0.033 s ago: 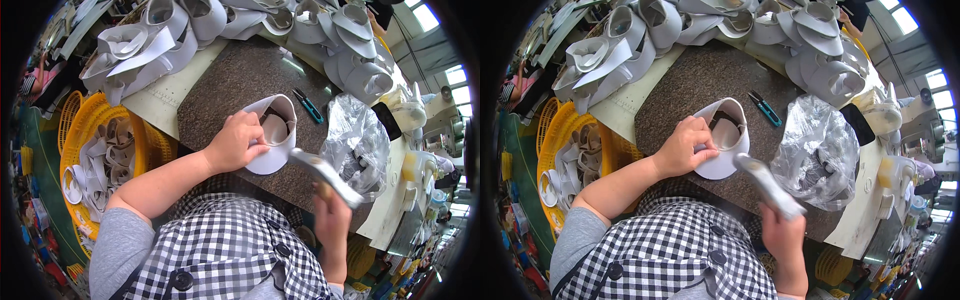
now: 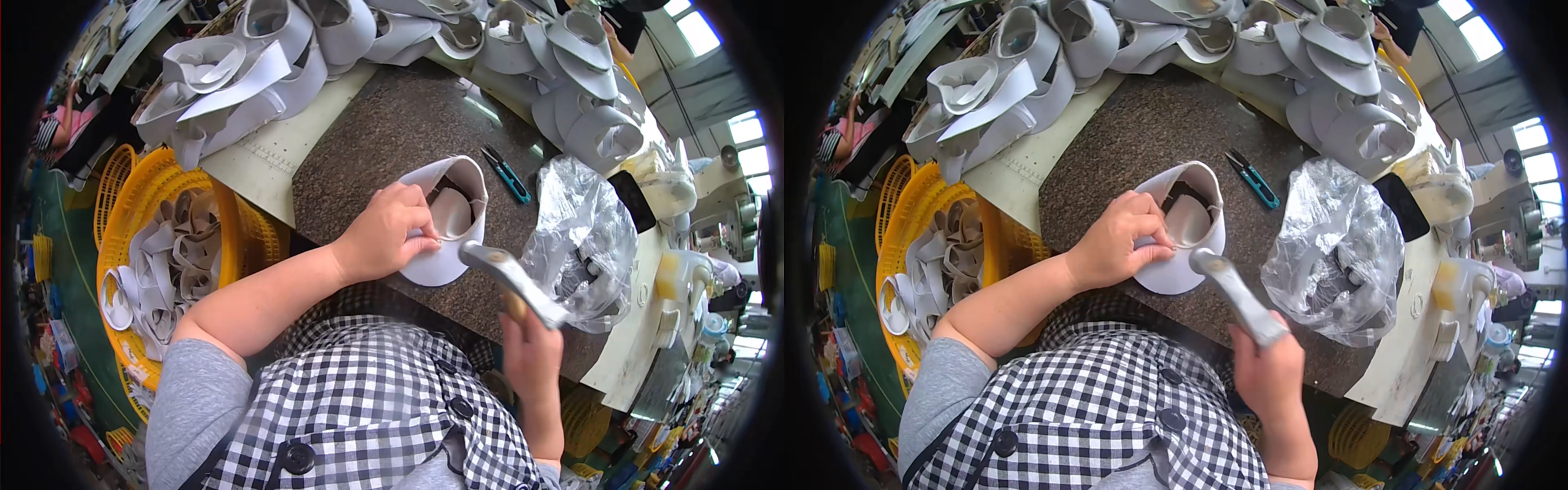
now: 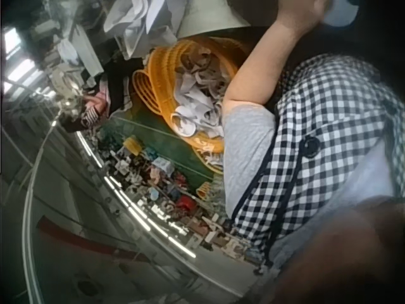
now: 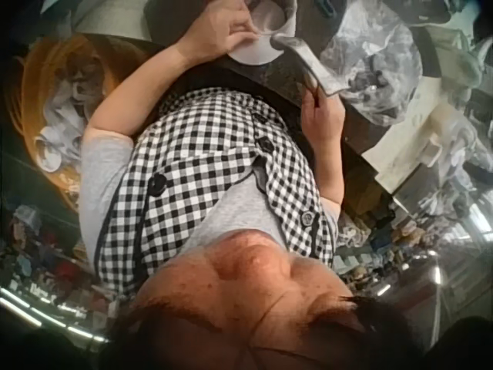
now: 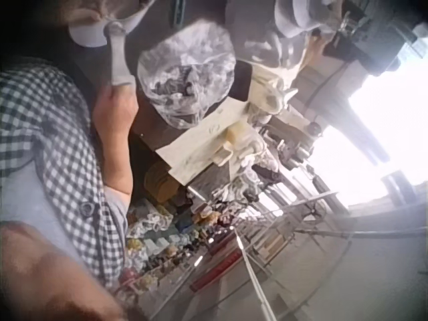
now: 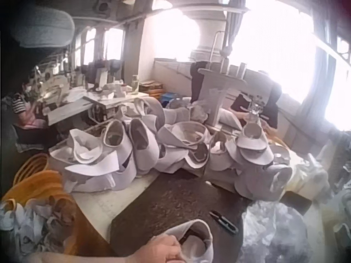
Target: The person applies adhesive from a glue tube to a shoe upper, then assembles shoe components by hand.
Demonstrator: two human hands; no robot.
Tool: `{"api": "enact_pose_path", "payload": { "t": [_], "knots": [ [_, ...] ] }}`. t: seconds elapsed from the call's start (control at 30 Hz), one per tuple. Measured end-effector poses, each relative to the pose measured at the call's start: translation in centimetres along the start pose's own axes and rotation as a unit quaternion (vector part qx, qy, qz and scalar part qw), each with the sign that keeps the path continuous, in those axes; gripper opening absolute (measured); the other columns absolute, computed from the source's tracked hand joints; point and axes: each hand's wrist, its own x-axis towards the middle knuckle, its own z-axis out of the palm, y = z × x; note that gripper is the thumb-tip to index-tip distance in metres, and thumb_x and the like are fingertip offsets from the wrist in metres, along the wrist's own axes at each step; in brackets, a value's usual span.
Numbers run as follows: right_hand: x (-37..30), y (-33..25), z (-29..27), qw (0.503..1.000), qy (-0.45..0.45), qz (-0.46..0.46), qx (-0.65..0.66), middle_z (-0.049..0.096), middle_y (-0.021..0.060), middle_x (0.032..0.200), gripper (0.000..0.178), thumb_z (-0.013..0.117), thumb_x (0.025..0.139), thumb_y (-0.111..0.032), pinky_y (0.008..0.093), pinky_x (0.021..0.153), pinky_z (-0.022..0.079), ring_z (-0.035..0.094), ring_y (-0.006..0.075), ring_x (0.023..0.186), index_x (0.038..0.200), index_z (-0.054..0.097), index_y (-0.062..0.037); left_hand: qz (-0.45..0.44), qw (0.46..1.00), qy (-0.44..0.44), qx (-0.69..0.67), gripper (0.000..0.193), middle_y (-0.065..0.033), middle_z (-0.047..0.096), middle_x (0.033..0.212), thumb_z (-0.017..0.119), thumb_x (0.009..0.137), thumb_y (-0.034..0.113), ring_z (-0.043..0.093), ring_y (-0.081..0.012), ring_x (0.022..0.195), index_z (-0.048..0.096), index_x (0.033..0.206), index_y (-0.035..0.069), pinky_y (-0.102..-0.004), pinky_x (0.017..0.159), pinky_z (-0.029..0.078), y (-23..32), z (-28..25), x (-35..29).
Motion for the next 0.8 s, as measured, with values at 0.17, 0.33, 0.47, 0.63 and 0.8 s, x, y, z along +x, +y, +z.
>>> {"api": "enact_pose_path", "payload": {
  "t": [0.17, 0.33, 0.47, 0.63, 0.8],
  "knots": [
    [0.0, 0.0, 2.8, 0.998, -0.03, 0.031, -0.048, 0.062, 0.0167, 0.085, 0.022, 0.064, 0.086, -0.01, 0.0448, 0.062, 0.05, 0.062, 0.0389, 0.076, 0.105, 0.057, -0.0022, 0.023, 0.994, -0.016, -0.103, 0.014, -0.0081, 0.063, 0.1, 0.069, 0.077, 0.003, 0.058, -0.0279, 0.103, 0.066, 0.09, 0.006, -0.0397, 0.093, 0.044, -0.5, -0.9, -0.8],
    [0.8, -1.8, 2.6, 0.999, 0.01, -0.007, -0.05, 0.062, 0.0175, 0.087, 0.022, 0.063, 0.086, -0.009, 0.0427, 0.061, 0.051, 0.063, 0.0384, 0.074, 0.107, 0.057, -0.0021, 0.041, 0.996, 0.005, -0.084, 0.015, -0.0099, 0.064, 0.1, 0.062, 0.08, 0.0, 0.058, -0.0293, 0.102, 0.066, 0.094, 0.005, -0.0402, 0.092, 0.045, -1.3, -0.4, -1.0],
    [1.2, -1.8, 4.0, 0.988, -0.077, 0.079, -0.109, 0.063, 0.0201, 0.091, 0.023, 0.058, 0.089, -0.007, 0.0435, 0.068, 0.05, 0.062, 0.0391, 0.08, 0.11, 0.057, -0.0012, 0.04, 0.996, -0.007, -0.081, 0.015, -0.0113, 0.063, 0.1, 0.056, 0.084, -0.001, 0.058, -0.0297, 0.101, 0.066, 0.094, 0.004, -0.0398, 0.092, 0.045, -1.4, -0.6, -0.8],
    [1.9, -3.2, 2.8, 0.999, 0.01, -0.008, -0.044, 0.063, 0.0217, 0.081, 0.022, 0.059, 0.088, -0.006, 0.0447, 0.065, 0.052, 0.063, 0.0409, 0.073, 0.107, 0.058, 0.0042, 0.031, 0.996, 0.011, -0.085, 0.016, -0.0122, 0.063, 0.099, 0.055, 0.084, -0.001, 0.058, -0.0295, 0.101, 0.066, 0.094, 0.003, -0.0395, 0.093, 0.044, -1.3, -0.2, -1.6],
    [1.4, -1.6, 4.4, 0.981, -0.077, 0.114, -0.134, 0.064, 0.0195, 0.084, 0.021, 0.061, 0.089, -0.009, 0.0455, 0.067, 0.051, 0.064, 0.0399, 0.075, 0.107, 0.056, -0.0012, 0.03, 0.996, 0.002, -0.078, 0.017, -0.0124, 0.064, 0.099, 0.055, 0.084, -0.002, 0.058, -0.0295, 0.101, 0.066, 0.095, 0.004, -0.04, 0.093, 0.045, -1.0, -0.2, -1.3]
  ]
}}
